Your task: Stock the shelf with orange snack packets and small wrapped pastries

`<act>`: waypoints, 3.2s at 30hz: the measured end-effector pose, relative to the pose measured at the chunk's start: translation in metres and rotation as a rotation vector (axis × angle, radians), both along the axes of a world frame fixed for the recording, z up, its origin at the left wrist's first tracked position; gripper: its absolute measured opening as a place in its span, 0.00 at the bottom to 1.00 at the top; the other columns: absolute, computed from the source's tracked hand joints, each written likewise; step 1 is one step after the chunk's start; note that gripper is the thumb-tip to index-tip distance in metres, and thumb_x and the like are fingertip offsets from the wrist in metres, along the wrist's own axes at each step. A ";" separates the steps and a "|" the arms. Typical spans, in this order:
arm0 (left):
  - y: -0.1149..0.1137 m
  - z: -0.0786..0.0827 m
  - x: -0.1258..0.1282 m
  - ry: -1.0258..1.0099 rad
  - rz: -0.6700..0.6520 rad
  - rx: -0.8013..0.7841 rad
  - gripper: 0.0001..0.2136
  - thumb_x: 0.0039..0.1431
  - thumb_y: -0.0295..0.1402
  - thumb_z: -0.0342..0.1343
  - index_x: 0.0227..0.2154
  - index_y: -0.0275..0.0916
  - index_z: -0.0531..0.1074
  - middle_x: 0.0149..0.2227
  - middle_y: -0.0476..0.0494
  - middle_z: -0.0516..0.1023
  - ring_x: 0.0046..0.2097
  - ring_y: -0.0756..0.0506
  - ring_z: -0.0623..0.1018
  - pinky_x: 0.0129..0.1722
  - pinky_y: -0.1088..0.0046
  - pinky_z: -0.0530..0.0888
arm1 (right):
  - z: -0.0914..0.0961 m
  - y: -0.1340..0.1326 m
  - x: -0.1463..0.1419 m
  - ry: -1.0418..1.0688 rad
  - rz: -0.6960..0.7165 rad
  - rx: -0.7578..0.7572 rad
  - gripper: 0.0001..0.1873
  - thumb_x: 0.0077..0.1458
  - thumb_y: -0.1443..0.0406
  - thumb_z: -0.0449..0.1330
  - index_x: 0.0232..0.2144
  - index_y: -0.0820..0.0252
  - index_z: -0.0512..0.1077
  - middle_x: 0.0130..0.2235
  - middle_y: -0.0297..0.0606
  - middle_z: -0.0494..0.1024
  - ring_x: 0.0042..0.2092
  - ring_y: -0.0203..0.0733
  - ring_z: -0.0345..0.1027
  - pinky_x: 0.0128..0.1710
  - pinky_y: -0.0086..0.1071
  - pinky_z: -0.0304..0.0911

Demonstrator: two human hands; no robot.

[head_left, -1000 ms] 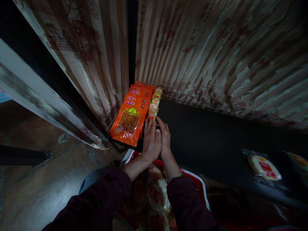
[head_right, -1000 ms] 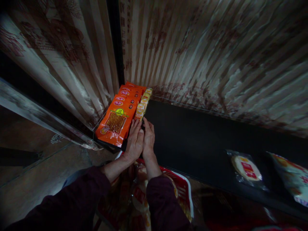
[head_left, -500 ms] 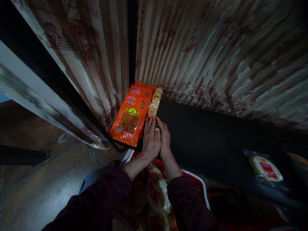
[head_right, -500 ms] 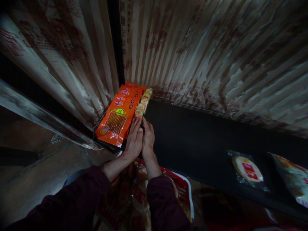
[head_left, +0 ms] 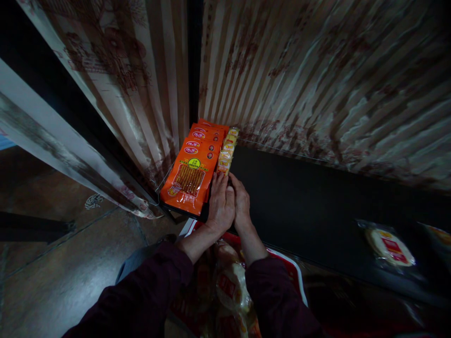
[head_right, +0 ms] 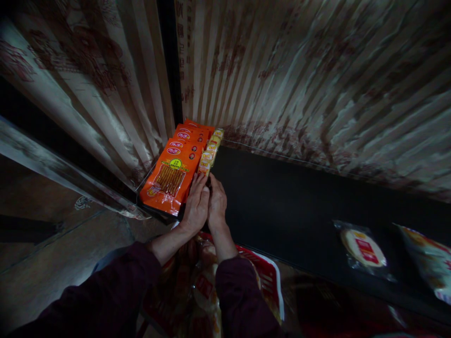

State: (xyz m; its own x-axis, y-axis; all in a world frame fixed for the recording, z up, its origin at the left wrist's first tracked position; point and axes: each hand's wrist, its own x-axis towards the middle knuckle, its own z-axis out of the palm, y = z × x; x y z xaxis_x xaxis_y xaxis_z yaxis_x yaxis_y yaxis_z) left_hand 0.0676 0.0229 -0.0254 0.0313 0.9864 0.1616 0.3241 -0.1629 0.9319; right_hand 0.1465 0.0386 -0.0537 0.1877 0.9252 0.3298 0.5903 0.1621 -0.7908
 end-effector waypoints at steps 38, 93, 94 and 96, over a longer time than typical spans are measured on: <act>-0.012 -0.007 -0.002 0.048 -0.009 0.092 0.21 0.63 0.32 0.39 0.53 0.30 0.67 0.62 0.34 0.61 0.67 0.42 0.53 0.66 0.56 0.53 | 0.008 -0.022 -0.002 0.039 0.022 -0.009 0.20 0.54 0.66 0.48 0.46 0.61 0.72 0.49 0.46 0.76 0.50 0.44 0.69 0.53 0.41 0.62; 0.011 -0.006 -0.002 -0.026 0.031 0.103 0.20 0.63 0.33 0.39 0.53 0.32 0.68 0.61 0.35 0.64 0.65 0.45 0.58 0.65 0.60 0.56 | 0.001 0.049 0.013 -0.021 -0.073 -0.143 0.37 0.42 0.72 0.49 0.58 0.58 0.63 0.41 0.39 0.79 0.44 0.46 0.70 0.48 0.43 0.64; 0.011 -0.006 -0.002 -0.027 0.032 0.107 0.20 0.63 0.33 0.39 0.53 0.32 0.68 0.60 0.36 0.65 0.65 0.45 0.58 0.65 0.60 0.56 | 0.002 0.048 0.013 -0.014 -0.067 -0.150 0.37 0.42 0.73 0.49 0.58 0.58 0.63 0.41 0.40 0.79 0.44 0.46 0.70 0.49 0.43 0.64; 0.010 -0.005 -0.002 -0.024 0.031 0.103 0.20 0.64 0.33 0.38 0.53 0.32 0.68 0.60 0.36 0.66 0.65 0.45 0.58 0.65 0.60 0.56 | 0.004 0.047 0.013 0.003 -0.052 -0.168 0.38 0.42 0.73 0.49 0.59 0.58 0.62 0.42 0.40 0.79 0.44 0.46 0.71 0.48 0.43 0.65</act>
State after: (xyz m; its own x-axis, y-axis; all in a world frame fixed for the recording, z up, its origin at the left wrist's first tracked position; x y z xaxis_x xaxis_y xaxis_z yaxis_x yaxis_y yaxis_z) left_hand 0.0658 0.0331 -0.0306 -0.0041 0.9648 0.2629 0.3078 -0.2489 0.9183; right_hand 0.1591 0.0856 -0.0496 0.2373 0.9563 0.1708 0.5923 -0.0031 -0.8057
